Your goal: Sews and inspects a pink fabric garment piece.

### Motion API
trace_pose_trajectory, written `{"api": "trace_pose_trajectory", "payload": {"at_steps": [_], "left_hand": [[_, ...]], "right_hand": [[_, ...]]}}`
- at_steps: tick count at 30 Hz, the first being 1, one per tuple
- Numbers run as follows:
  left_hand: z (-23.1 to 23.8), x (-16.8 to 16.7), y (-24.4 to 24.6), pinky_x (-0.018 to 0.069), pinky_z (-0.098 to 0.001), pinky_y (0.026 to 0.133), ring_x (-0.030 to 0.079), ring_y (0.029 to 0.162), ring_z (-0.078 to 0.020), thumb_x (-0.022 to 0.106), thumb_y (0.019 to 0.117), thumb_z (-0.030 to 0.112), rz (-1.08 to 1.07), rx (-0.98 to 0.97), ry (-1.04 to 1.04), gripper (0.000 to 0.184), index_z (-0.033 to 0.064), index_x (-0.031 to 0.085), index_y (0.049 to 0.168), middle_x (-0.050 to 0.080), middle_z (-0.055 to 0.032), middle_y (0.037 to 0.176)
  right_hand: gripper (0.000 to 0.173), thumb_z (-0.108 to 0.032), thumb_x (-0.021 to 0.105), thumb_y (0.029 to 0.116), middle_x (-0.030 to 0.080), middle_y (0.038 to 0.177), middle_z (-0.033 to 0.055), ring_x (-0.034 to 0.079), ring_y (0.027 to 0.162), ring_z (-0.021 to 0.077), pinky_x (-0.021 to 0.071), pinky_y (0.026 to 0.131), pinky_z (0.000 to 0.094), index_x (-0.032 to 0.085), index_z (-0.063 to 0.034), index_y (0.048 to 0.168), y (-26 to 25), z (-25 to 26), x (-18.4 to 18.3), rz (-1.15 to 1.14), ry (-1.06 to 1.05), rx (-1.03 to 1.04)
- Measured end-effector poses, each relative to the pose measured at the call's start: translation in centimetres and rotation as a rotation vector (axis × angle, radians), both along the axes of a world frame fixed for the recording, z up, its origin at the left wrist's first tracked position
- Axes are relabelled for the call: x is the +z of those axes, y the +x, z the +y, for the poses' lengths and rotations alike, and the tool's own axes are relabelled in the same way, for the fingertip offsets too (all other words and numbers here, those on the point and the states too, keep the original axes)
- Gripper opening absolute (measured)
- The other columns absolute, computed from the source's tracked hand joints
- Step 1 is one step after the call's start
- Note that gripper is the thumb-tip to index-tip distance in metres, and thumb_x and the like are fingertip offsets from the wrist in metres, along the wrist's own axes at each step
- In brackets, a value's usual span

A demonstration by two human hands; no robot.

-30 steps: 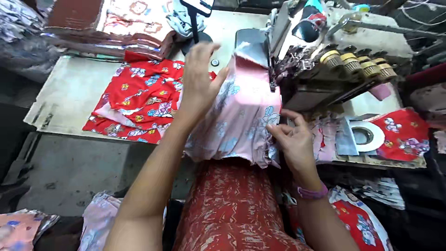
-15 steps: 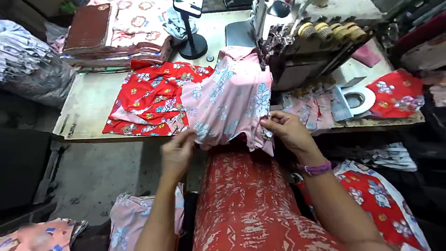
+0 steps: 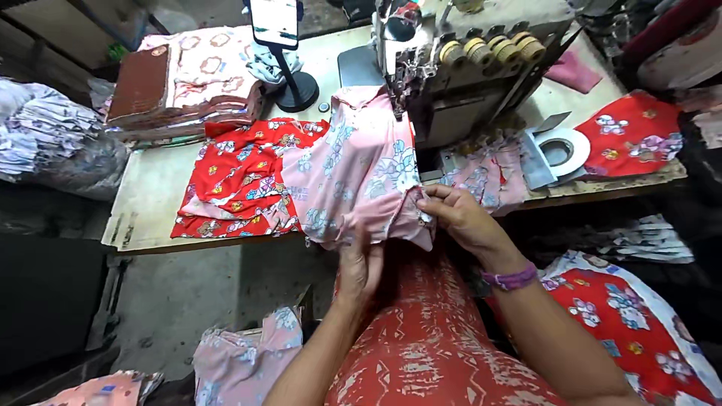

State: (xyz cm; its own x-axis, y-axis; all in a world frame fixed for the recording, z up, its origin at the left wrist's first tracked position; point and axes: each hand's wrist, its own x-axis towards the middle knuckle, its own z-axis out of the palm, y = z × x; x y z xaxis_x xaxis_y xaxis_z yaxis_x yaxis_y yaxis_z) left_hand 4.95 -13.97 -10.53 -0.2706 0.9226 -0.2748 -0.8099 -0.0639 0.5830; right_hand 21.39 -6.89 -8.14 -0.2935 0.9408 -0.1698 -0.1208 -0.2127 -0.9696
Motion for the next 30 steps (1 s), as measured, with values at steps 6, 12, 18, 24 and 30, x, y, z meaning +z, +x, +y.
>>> {"api": "trace_pose_trajectory", "payload": {"at_steps": [6, 12, 18, 24, 30], "left_hand": [[-0.8, 2.6, -1.2, 0.0633, -0.032, 0.082, 0.075, 0.085, -0.013, 0.052, 0.097, -0.01, 0.356, 0.215, -0.07, 0.018, 0.0031, 0.064, 0.102, 0.077, -0.0039, 0.09], [-1.7, 1.9, -2.3, 0.0623, -0.0322, 0.088, 0.074, 0.095, -0.0106, 0.079, 0.0771, -0.008, 0.601, 0.122, -0.022, 0.051, 0.0005, 0.053, 0.12, 0.075, 0.0007, 0.101], [-4.1, 2.4, -5.8, 0.0613, -0.0306, 0.09, 0.073, 0.099, -0.0079, 0.082, 0.0811, 0.003, 0.74, 0.067, 0.07, 0.045, 0.0126, 0.059, 0.119, 0.076, 0.0065, 0.105], [-3.7, 5.6, -5.6, 0.0636, -0.0317, 0.085, 0.075, 0.093, -0.0108, 0.084, 0.0775, 0.0, 0.529, -0.004, -0.021, 0.059, 0.0087, 0.048, 0.123, 0.076, 0.0026, 0.102], [-3.3, 6.9, -4.8, 0.0644, -0.0322, 0.081, 0.077, 0.089, -0.0163, 0.086, 0.0736, 0.0, 0.201, -0.17, -0.094, 0.051, 0.0073, 0.058, 0.115, 0.077, -0.0076, 0.099]], "right_hand": [[0.022, -0.011, 0.07, 0.0949, 0.071, 0.106, 0.0025, 0.067, 0.089, 0.0032, 0.0565, 0.078, 0.0217, 0.069, -0.002, 0.115, 0.0, 1.8, -0.5, -0.223, 0.31, -0.239], [0.011, -0.01, 0.064, 0.0983, 0.069, 0.101, 0.0003, 0.064, 0.084, 0.0009, 0.0553, 0.074, 0.0192, 0.071, -0.0034, 0.103, -3.9, 2.9, -0.7, -0.089, 0.415, -0.052], [0.01, -0.013, 0.057, 0.1032, 0.063, 0.08, -0.0033, 0.057, 0.064, -0.0009, 0.05, 0.059, 0.0164, 0.065, -0.0062, 0.104, -2.0, 3.8, -0.4, -0.133, 0.318, 0.056], [0.025, -0.026, 0.055, 0.1061, 0.071, 0.105, 0.002, 0.07, 0.09, 0.0079, 0.0589, 0.081, 0.0248, 0.059, -0.0094, 0.125, 0.7, 5.0, 0.4, -0.058, 0.278, 0.095], [0.022, -0.016, 0.073, 0.0868, 0.07, 0.087, -0.0106, 0.064, 0.084, -0.0075, 0.0548, 0.08, 0.0151, 0.066, -0.0041, 0.104, -3.2, 5.7, 0.3, 0.021, 0.081, 0.767]]}}
